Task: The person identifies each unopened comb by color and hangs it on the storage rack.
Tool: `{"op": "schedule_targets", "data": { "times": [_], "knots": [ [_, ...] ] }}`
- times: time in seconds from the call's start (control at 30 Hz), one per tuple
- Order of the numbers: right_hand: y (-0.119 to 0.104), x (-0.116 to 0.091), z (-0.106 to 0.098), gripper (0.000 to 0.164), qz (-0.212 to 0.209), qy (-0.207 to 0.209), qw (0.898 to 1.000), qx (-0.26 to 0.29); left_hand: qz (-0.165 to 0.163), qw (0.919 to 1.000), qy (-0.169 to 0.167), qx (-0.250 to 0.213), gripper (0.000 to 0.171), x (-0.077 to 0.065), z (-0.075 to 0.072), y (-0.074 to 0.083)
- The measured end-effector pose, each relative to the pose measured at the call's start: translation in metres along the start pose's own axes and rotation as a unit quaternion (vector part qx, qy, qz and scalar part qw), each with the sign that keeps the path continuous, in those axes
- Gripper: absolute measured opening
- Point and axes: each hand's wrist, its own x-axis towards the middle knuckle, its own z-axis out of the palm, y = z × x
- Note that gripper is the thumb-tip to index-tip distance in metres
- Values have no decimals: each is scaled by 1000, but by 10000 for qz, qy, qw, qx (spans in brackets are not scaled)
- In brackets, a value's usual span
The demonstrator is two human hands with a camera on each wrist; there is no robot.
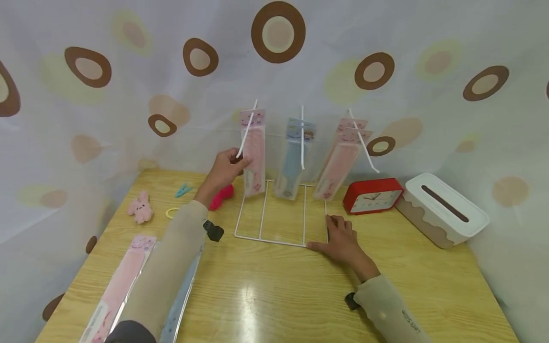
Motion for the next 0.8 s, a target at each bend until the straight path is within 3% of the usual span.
{"op": "schedule_targets", "data": {
  "times": [0.17,0.27,0.37,0.5,0.57,0.67,0.8],
  "knots": [
    [0,0,3,109,-5,76,10000,-54,81,9996,50,274,51,-11,-5,-4],
    [1,-1,6,109,24,47,9999,-89,0,9990,130,431,53,-22,-9,-12],
    [2,-1,7,110,22,17,10000,-91,-153,9971,22,744,50,-40,-13,-19],
    [1,-2,4,110,-29,10,10000,-47,-384,9898,-404,1311,58,-73,-22,-29],
    [1,-3,4,110,-16,-17,10000,-38,-513,9818,-681,1696,68,-95,-28,-34],
    [0,-5,2,110,-16,17,10000,-30,-816,9620,-943,2430,80,-127,-34,-38],
    [1,-5,2,110,-7,53,10000,-41,-1265,9241,-1057,3449,79,-165,-41,-42]
  ]
}}
